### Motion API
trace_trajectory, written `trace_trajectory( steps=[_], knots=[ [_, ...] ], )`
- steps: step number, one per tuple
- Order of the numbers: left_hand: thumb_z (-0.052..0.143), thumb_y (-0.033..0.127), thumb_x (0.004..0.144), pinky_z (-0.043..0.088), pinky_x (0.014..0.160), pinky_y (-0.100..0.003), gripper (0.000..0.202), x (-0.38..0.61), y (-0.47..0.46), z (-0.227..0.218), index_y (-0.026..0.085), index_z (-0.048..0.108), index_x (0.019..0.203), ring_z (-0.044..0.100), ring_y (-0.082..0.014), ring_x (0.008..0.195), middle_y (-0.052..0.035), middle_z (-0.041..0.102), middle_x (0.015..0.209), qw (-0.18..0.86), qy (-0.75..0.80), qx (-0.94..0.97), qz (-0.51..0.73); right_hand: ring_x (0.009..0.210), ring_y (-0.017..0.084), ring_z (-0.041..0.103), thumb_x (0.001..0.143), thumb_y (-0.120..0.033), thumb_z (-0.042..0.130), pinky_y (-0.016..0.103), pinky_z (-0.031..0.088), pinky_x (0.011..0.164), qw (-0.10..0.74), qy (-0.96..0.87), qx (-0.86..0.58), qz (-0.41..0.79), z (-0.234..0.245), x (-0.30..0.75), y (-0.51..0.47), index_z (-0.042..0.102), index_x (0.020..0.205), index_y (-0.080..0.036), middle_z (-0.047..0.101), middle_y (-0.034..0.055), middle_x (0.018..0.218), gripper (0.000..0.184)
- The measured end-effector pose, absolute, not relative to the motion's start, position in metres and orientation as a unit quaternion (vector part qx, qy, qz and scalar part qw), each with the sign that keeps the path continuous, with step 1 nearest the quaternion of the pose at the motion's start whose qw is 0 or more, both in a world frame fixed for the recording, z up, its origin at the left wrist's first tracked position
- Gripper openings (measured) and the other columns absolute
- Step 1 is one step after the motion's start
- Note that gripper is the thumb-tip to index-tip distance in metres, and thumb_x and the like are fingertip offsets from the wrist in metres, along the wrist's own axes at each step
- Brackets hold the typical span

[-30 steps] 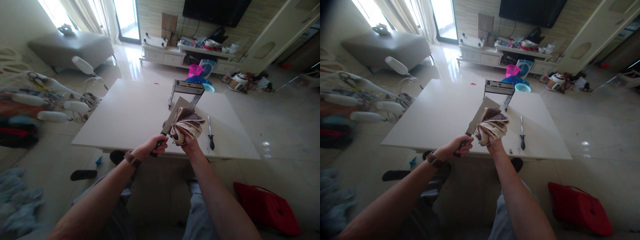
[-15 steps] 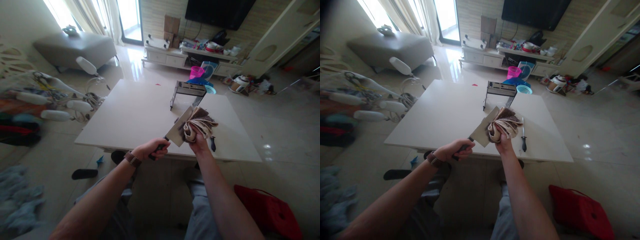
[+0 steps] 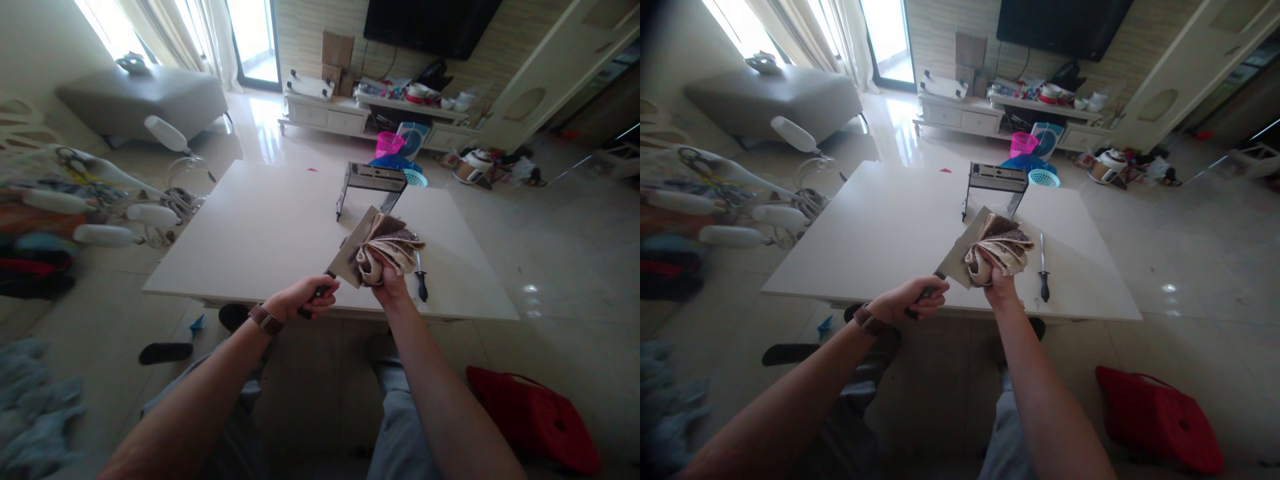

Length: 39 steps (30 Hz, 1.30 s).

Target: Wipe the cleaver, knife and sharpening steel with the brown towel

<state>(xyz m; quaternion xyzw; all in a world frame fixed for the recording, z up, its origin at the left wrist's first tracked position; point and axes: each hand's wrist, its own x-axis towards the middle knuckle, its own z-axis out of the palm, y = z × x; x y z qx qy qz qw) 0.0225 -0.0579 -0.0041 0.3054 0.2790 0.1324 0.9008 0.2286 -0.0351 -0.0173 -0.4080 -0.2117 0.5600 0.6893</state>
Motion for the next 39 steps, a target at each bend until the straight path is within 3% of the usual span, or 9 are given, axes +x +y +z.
trace_trajectory(
  steps=[6,12,22,29,39],
  knots=[
    [0.059,0.038,0.086,0.029,0.034,-0.019,0.035,0.005,-0.059,-0.007,0.020,0.044,0.059,0.022,-0.0062,0.034,0.0069,0.031,0.044,0.879,0.313,0.355,0.056,0.069,0.012,0.070,0.064,-0.014,0.079,0.023,0.061,0.069,0.707,-0.153,-0.431,0.540,-0.016,0.254,-0.035,0.072,0.083,-0.021,0.077,-0.0048,0.080,0.021],
    [0.060,0.041,0.086,0.030,0.035,-0.019,0.036,0.015,-0.060,-0.003,0.021,0.044,0.061,0.026,-0.0068,0.034,0.0076,0.031,0.044,0.856,0.332,0.383,0.098,0.072,0.012,0.071,0.070,-0.018,0.077,0.024,0.062,0.071,0.692,-0.155,-0.427,0.562,-0.018,0.240,-0.035,0.073,0.085,-0.021,0.077,-0.0039,0.080,0.016],
    [0.052,0.034,0.090,0.032,0.035,-0.018,0.032,0.026,-0.052,-0.012,0.020,0.042,0.063,0.013,-0.0052,0.034,0.0101,0.026,0.045,0.896,0.286,0.289,0.179,0.084,0.017,0.073,0.062,-0.024,0.086,0.032,0.062,0.087,0.662,-0.245,-0.428,0.564,-0.031,0.208,-0.041,0.072,0.091,-0.022,0.077,-0.0029,0.087,0.032],
    [0.055,0.035,0.088,0.031,0.036,-0.018,0.033,0.016,-0.057,-0.013,0.020,0.041,0.061,0.022,-0.0062,0.035,0.0080,0.029,0.045,0.891,0.290,0.332,0.110,0.080,0.016,0.073,0.060,-0.021,0.086,0.030,0.063,0.080,0.695,-0.209,-0.429,0.539,-0.021,0.232,-0.038,0.073,0.087,-0.023,0.078,-0.0037,0.088,0.030],
    [0.055,0.037,0.086,0.034,0.034,-0.019,0.032,0.033,-0.055,-0.009,0.021,0.041,0.062,0.019,-0.0054,0.031,0.0098,0.029,0.043,0.874,0.317,0.297,0.219,0.082,0.016,0.071,0.057,-0.026,0.089,0.030,0.063,0.081,0.655,-0.257,-0.431,0.565,-0.026,0.196,-0.045,0.073,0.088,-0.024,0.078,-0.0038,0.090,0.035]
  ],
)
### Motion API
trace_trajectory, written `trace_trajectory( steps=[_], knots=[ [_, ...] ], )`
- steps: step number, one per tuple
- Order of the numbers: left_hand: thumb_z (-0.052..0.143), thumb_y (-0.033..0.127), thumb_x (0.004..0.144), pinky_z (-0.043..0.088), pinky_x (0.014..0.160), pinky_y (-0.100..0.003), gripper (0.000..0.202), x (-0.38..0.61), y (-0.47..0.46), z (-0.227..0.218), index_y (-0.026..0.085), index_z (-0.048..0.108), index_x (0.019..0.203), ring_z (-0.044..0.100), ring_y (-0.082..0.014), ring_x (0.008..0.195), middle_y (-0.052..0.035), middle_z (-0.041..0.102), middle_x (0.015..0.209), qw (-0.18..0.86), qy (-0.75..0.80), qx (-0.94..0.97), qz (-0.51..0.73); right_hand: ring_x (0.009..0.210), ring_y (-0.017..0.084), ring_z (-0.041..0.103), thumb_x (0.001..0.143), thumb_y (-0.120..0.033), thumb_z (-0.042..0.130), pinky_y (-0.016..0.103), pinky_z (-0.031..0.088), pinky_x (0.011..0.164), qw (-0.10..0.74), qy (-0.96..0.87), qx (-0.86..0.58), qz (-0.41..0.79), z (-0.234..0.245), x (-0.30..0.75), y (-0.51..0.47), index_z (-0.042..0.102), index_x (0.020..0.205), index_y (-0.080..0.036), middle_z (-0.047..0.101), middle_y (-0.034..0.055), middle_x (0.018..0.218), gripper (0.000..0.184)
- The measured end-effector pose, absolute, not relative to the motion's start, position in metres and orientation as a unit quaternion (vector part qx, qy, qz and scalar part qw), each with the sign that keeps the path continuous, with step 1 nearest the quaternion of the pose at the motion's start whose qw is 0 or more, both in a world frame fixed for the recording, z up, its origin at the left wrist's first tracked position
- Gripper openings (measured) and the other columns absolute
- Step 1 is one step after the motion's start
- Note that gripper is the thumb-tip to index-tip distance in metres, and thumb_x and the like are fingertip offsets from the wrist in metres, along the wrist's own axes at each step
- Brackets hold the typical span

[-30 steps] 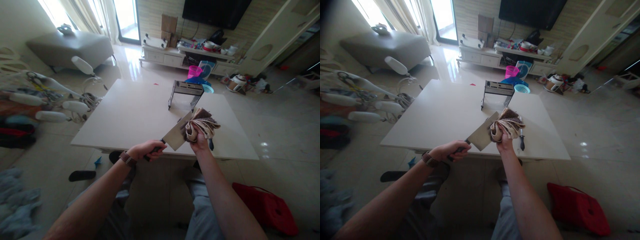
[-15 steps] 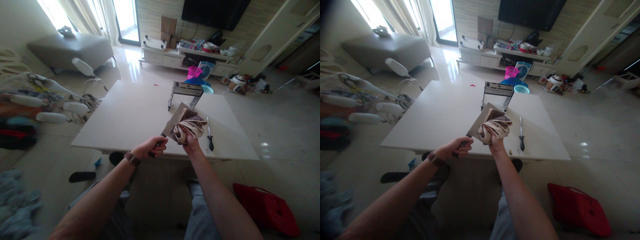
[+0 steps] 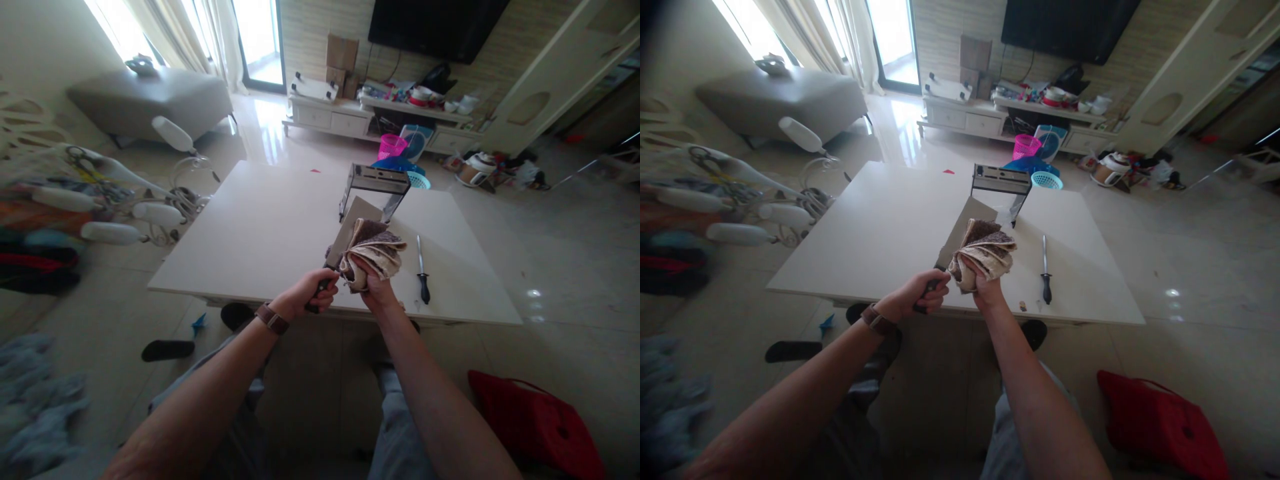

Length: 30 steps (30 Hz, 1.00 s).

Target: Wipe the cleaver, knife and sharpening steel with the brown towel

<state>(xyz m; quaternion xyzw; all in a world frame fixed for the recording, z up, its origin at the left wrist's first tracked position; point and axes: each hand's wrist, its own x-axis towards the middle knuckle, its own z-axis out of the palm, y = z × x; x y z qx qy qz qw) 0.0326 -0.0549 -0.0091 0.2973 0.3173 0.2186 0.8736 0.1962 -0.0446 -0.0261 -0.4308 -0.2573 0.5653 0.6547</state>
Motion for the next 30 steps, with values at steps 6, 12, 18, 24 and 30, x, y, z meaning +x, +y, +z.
trace_trajectory(
  steps=[6,12,18,24,30],
  knots=[
    [0.058,0.040,0.082,0.032,0.032,-0.020,0.033,0.042,-0.054,-0.016,0.021,0.043,0.061,0.023,-0.0057,0.029,0.0092,0.033,0.042,0.858,0.326,0.296,0.266,0.077,0.016,0.070,0.054,-0.023,0.090,0.031,0.061,0.080,0.653,-0.270,-0.430,0.562,-0.022,0.194,-0.045,0.073,0.083,-0.022,0.078,-0.0024,0.089,0.034],
    [0.061,0.042,0.080,0.035,0.033,-0.021,0.031,0.042,-0.056,-0.011,0.020,0.047,0.063,0.029,-0.0059,0.030,0.0079,0.039,0.043,0.825,0.360,0.329,0.285,0.083,0.017,0.070,0.054,-0.020,0.090,0.033,0.060,0.085,0.660,-0.287,-0.432,0.544,-0.023,0.201,-0.044,0.072,0.086,-0.023,0.077,-0.0025,0.090,0.037],
    [0.059,0.043,0.081,0.037,0.036,-0.021,0.029,0.033,-0.053,-0.004,0.019,0.051,0.067,0.033,-0.0068,0.031,0.0075,0.042,0.044,0.800,0.365,0.377,0.291,0.083,0.017,0.070,0.055,-0.019,0.090,0.034,0.061,0.089,0.660,-0.303,-0.436,0.532,-0.025,0.204,-0.045,0.073,0.087,-0.024,0.077,-0.0029,0.091,0.037],
    [0.060,0.045,0.080,0.038,0.034,-0.022,0.029,0.044,-0.059,-0.015,0.019,0.051,0.073,0.046,-0.0106,0.033,0.0054,0.050,0.049,0.734,0.425,0.399,0.348,0.087,0.016,0.071,0.057,-0.022,0.090,0.035,0.060,0.092,0.675,-0.291,-0.449,0.508,-0.032,0.194,-0.044,0.073,0.088,-0.024,0.077,-0.0028,0.095,0.036],
    [0.055,0.043,0.081,0.039,0.034,-0.022,0.027,0.048,-0.062,-0.017,0.020,0.048,0.071,0.045,-0.0103,0.033,0.0052,0.049,0.048,0.710,0.453,0.399,0.364,0.084,0.015,0.071,0.053,-0.022,0.093,0.033,0.062,0.087,0.654,-0.312,-0.445,0.526,-0.034,0.191,-0.045,0.074,0.088,-0.024,0.077,-0.0035,0.095,0.040]
  ],
)
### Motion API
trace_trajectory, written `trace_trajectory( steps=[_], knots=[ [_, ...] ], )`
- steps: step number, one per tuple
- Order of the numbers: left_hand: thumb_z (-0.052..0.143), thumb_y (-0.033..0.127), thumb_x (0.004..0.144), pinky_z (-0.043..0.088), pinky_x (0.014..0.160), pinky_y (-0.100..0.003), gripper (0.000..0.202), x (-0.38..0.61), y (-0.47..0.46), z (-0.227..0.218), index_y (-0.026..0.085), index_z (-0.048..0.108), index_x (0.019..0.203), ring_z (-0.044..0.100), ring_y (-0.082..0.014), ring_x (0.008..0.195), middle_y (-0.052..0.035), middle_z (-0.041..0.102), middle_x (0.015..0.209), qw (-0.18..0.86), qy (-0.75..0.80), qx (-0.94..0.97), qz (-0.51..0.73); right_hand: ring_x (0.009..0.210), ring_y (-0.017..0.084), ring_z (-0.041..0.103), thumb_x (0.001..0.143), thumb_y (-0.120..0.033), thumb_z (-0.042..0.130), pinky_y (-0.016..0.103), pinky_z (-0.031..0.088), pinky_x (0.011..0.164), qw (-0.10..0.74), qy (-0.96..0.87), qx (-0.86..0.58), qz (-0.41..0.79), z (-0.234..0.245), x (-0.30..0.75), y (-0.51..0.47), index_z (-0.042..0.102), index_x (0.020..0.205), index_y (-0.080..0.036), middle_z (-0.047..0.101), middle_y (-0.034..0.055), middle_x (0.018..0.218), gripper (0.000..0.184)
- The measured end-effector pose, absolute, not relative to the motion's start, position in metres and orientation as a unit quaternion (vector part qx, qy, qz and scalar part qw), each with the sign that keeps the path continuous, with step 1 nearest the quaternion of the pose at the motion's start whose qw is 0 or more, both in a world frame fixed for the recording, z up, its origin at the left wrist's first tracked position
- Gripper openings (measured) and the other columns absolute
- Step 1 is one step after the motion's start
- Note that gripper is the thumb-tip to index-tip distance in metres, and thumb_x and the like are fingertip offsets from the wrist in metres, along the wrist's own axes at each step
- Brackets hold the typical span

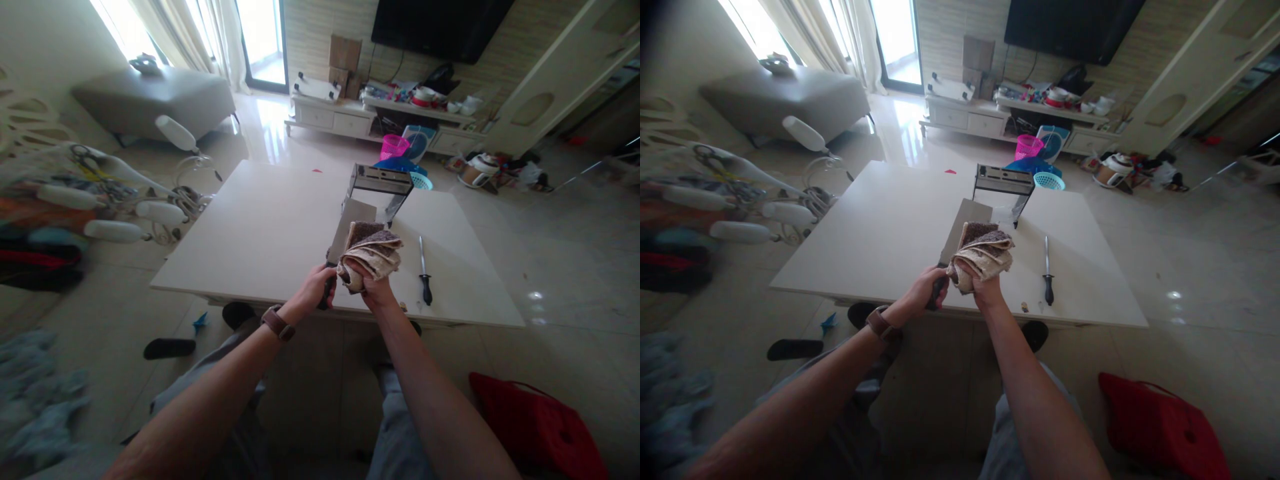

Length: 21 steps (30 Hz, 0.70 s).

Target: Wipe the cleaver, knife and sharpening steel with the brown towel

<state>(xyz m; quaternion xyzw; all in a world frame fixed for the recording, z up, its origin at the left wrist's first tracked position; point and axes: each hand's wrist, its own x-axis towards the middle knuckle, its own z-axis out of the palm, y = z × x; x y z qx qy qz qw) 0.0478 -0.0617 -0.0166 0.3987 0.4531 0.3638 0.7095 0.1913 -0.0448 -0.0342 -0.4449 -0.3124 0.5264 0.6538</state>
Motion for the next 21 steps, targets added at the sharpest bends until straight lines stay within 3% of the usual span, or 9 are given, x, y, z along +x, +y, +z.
trace_trajectory(
  steps=[9,14,21],
  knots=[
    [0.055,0.042,0.082,0.035,0.032,-0.021,0.024,0.027,-0.050,-0.007,0.019,0.051,0.078,0.047,-0.0105,0.031,0.0067,0.049,0.047,0.678,0.460,0.455,0.348,0.075,0.017,0.071,0.056,-0.020,0.093,0.034,0.063,0.074,0.611,-0.346,-0.447,0.555,-0.023,0.209,-0.051,0.073,0.088,-0.021,0.077,0.0004,0.089,0.038],
    [0.053,0.045,0.083,0.032,0.032,-0.020,0.027,0.044,-0.060,-0.014,0.020,0.048,0.073,0.044,-0.0097,0.029,0.0066,0.048,0.046,0.652,0.465,0.461,0.383,0.083,0.016,0.071,0.053,-0.019,0.093,0.030,0.062,0.084,0.650,-0.313,-0.448,0.528,-0.030,0.200,-0.049,0.074,0.086,-0.022,0.077,-0.0006,0.093,0.039],
    [0.052,0.046,0.085,0.033,0.031,-0.021,0.030,0.045,-0.060,-0.016,0.020,0.049,0.071,0.046,-0.0107,0.030,0.0051,0.049,0.046,0.666,0.462,0.451,0.374,0.087,0.017,0.071,0.052,-0.023,0.094,0.033,0.062,0.086,0.633,-0.329,-0.450,0.537,-0.031,0.199,-0.050,0.074,0.090,-0.024,0.078,-0.0018,0.097,0.043]
  ],
)
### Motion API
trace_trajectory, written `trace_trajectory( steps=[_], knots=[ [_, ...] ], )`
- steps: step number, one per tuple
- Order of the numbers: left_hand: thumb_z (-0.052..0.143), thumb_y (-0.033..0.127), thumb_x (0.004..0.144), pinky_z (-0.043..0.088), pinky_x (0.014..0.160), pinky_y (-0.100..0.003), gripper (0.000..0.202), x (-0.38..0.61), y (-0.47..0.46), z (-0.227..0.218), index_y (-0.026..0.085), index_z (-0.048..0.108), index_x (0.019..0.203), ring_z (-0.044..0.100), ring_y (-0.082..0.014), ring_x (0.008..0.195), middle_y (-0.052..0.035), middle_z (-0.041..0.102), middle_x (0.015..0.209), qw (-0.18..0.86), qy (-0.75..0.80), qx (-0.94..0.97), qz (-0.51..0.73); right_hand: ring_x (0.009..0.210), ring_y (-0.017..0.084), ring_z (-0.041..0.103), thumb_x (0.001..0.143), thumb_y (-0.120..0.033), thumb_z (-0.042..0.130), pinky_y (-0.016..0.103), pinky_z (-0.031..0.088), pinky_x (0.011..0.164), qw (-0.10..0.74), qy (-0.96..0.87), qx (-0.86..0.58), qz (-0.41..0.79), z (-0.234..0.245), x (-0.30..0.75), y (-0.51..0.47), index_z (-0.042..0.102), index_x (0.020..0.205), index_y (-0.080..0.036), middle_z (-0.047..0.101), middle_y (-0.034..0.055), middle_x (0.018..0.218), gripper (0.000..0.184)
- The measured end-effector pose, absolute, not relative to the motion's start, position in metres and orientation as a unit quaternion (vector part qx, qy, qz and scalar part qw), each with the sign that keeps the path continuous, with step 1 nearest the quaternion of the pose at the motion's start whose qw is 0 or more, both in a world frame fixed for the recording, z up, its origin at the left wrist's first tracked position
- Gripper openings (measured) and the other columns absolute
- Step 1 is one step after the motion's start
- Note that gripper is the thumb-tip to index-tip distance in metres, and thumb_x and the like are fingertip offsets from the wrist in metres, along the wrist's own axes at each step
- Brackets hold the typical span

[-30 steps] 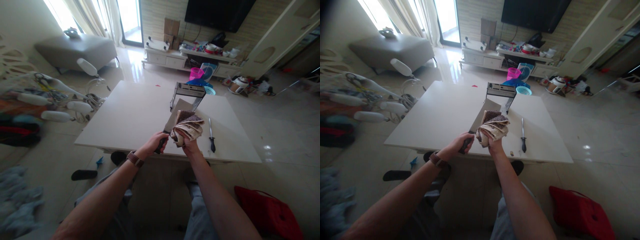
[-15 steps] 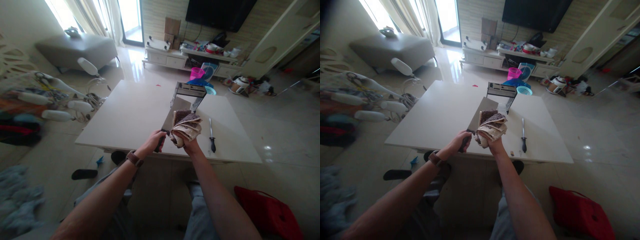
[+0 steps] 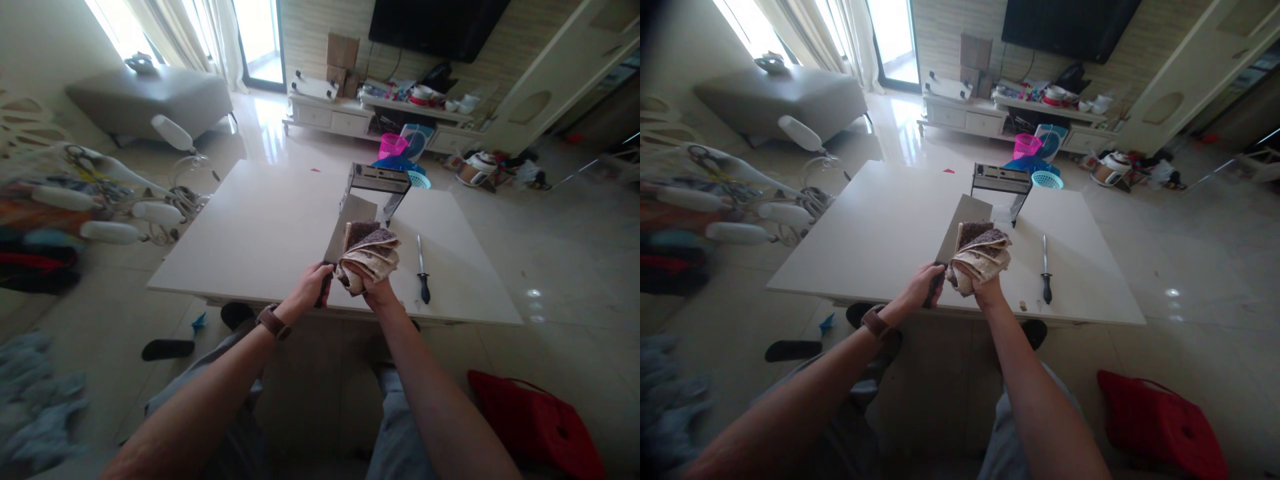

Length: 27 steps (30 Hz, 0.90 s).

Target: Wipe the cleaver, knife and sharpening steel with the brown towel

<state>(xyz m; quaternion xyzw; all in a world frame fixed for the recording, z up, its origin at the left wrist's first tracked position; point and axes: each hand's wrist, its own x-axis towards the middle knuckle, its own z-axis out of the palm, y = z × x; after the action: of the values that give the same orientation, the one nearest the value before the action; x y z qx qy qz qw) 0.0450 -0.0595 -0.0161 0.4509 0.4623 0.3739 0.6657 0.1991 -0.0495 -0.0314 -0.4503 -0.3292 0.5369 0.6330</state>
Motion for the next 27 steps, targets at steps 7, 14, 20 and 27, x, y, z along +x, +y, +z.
trace_trajectory(
  steps=[7,14,20,27],
  knots=[
    [0.052,0.044,0.086,0.034,0.030,-0.021,0.027,0.007,-0.043,-0.015,0.019,0.051,0.075,0.044,-0.0108,0.030,0.0052,0.050,0.046,0.690,0.437,0.486,0.311,0.089,0.019,0.071,0.049,-0.022,0.095,0.034,0.062,0.084,0.595,-0.341,-0.478,0.549,-0.028,0.221,-0.055,0.073,0.097,-0.023,0.077,0.0015,0.102,0.053],
    [0.052,0.044,0.088,0.033,0.031,-0.020,0.028,0.004,-0.050,-0.015,0.019,0.050,0.075,0.043,-0.0094,0.031,0.0057,0.049,0.047,0.694,0.432,0.503,0.281,0.093,0.022,0.072,0.052,-0.026,0.094,0.039,0.062,0.089,0.614,-0.332,-0.475,0.536,-0.032,0.228,-0.048,0.071,0.092,-0.024,0.077,0.0002,0.100,0.047],
    [0.048,0.043,0.087,0.034,0.031,-0.021,0.027,0.021,-0.051,-0.014,0.019,0.050,0.074,0.045,-0.0104,0.030,0.0053,0.049,0.046,0.680,0.436,0.504,0.304,0.094,0.021,0.073,0.053,-0.027,0.093,0.041,0.060,0.095,0.616,-0.325,-0.474,0.539,-0.033,0.219,-0.044,0.071,0.092,-0.025,0.077,-0.0013,0.101,0.045],
    [0.049,0.043,0.087,0.032,0.032,-0.020,0.028,0.022,-0.051,-0.017,0.019,0.049,0.072,0.045,-0.0098,0.031,0.0050,0.050,0.047,0.673,0.436,0.517,0.298,0.090,0.021,0.072,0.049,-0.022,0.095,0.040,0.061,0.093,0.650,-0.308,-0.476,0.506,-0.039,0.217,-0.044,0.072,0.089,-0.025,0.078,-0.0008,0.100,0.046]
  ],
)
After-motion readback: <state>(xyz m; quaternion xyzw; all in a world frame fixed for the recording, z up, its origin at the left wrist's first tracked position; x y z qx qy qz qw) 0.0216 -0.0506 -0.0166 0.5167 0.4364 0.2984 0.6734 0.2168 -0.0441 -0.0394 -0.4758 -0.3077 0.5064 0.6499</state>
